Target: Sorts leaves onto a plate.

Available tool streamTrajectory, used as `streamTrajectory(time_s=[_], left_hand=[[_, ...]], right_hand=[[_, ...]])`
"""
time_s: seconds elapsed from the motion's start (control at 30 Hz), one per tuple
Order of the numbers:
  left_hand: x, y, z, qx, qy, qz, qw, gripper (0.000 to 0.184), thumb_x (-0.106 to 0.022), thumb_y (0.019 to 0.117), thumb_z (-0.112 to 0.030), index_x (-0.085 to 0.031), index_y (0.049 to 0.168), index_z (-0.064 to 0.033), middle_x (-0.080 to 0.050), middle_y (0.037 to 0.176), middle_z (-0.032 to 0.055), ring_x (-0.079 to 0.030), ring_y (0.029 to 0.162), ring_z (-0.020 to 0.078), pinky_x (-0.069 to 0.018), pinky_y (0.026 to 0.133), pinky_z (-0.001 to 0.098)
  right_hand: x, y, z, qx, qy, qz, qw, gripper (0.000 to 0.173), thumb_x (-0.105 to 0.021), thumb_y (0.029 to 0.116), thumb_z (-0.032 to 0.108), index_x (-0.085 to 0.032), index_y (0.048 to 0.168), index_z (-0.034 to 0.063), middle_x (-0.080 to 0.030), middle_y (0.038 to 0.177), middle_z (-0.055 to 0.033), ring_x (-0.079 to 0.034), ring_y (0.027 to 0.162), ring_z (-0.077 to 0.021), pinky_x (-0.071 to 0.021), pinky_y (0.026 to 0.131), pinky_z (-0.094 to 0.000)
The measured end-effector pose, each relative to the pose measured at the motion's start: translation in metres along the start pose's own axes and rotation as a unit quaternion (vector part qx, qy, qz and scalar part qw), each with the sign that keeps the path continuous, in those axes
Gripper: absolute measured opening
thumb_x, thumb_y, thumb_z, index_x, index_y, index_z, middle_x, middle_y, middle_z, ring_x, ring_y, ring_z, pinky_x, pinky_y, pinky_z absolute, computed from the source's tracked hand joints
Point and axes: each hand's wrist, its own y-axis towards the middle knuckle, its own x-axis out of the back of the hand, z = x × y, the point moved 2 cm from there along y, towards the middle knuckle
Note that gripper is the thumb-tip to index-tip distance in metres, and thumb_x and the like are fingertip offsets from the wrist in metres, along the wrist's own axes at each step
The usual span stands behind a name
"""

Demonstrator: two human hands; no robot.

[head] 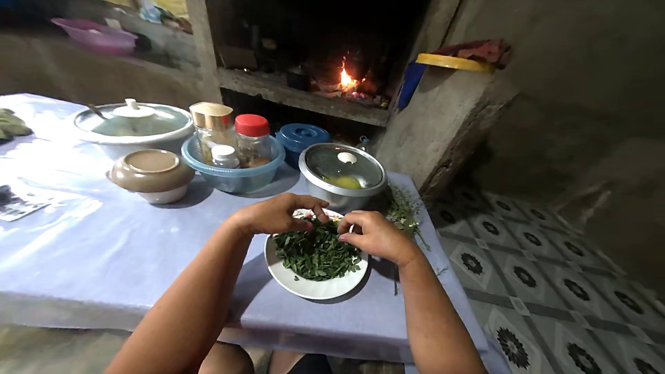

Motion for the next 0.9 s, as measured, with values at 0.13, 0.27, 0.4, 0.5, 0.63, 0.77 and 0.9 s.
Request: streamTrajectory(time_s=[0.13, 0.27, 0.4, 0.5, 0.63, 0.77, 0.9], left_hand=[[-0.003, -0.007, 0.009, 0.084, 0.072, 0.065, 0.992, 0.046, -0.081, 0.0875, -0.015, -0.067, 0.131, -0.0114, -0.059, 0.142, 0.0100, -0.056, 0.131, 0.0246, -0.0458, 0.110, 0.0487], [-0.010, -0.007, 0.012, 0.182, 0.154, 0.132, 0.962, 0.080, -0.088, 0.0808, -0.025, -0.051, 0.150, -0.0109, -0.052, 0.149, 0.0180, -0.048, 0.137, 0.0374, -0.0386, 0.112, 0.0582], [-0.021, -0.002, 0.006, 0.214, 0.235, 0.161, 0.934, 0.098, -0.091, 0.0754, -0.036, -0.042, 0.157, -0.0149, -0.050, 0.150, 0.0185, -0.044, 0.138, 0.0405, -0.0392, 0.110, 0.0603], [-0.031, 0.002, -0.001, 0.205, 0.263, 0.176, 0.926, 0.106, -0.092, 0.0739, -0.036, -0.035, 0.160, -0.0122, -0.048, 0.151, 0.0220, -0.047, 0.137, 0.0422, -0.0405, 0.109, 0.0601], [-0.036, 0.004, -0.001, 0.206, 0.286, 0.176, 0.919, 0.105, -0.091, 0.0732, -0.036, -0.035, 0.160, -0.0122, -0.047, 0.152, 0.0212, -0.047, 0.138, 0.0407, -0.0419, 0.108, 0.0596], [-0.038, 0.006, 0.000, 0.212, 0.288, 0.170, 0.918, 0.097, -0.090, 0.0741, -0.031, -0.041, 0.155, -0.0087, -0.049, 0.150, 0.0226, -0.048, 0.137, 0.0404, -0.0416, 0.109, 0.0594], [-0.038, 0.007, 0.003, 0.208, 0.291, 0.164, 0.919, 0.094, -0.090, 0.0726, -0.028, -0.045, 0.153, -0.0074, -0.051, 0.147, 0.0229, -0.051, 0.134, 0.0400, -0.0435, 0.107, 0.0591]], right_hand=[[-0.006, 0.005, 0.002, -0.021, -0.034, 0.017, 0.999, 0.032, -0.070, 0.0975, 0.024, -0.068, 0.125, 0.0074, -0.065, 0.121, -0.0122, -0.067, 0.095, -0.0214, -0.0563, 0.088, -0.0409], [-0.012, 0.007, 0.002, -0.037, -0.078, 0.045, 0.995, 0.064, -0.079, 0.0902, 0.031, -0.055, 0.146, 0.0133, -0.057, 0.138, -0.0145, -0.066, 0.105, -0.0272, -0.0551, 0.093, -0.0476], [-0.026, 0.013, 0.008, -0.036, -0.124, 0.077, 0.989, 0.083, -0.084, 0.0851, 0.034, -0.043, 0.156, 0.0177, -0.050, 0.149, -0.0165, -0.056, 0.129, -0.0325, -0.0484, 0.106, -0.0545], [-0.033, 0.016, 0.012, -0.043, -0.149, 0.098, 0.983, 0.084, -0.083, 0.0857, 0.033, -0.041, 0.157, 0.0187, -0.050, 0.148, -0.0175, -0.056, 0.130, -0.0345, -0.0488, 0.104, -0.0564], [-0.030, 0.014, 0.014, -0.059, -0.161, 0.075, 0.982, 0.084, -0.083, 0.0860, 0.034, -0.041, 0.157, 0.0204, -0.050, 0.149, -0.0140, -0.056, 0.131, -0.0322, -0.0491, 0.104, -0.0554], [-0.025, 0.008, 0.020, -0.046, -0.166, 0.029, 0.985, 0.074, -0.081, 0.0878, 0.033, -0.048, 0.153, 0.0202, -0.055, 0.142, -0.0128, -0.060, 0.121, -0.0300, -0.0515, 0.100, -0.0511], [-0.029, 0.005, 0.026, 0.027, -0.136, -0.007, 0.990, 0.044, -0.078, 0.0897, 0.031, -0.066, 0.126, 0.0102, -0.061, 0.128, -0.0128, -0.064, 0.111, -0.0259, -0.0538, 0.096, -0.0442]])
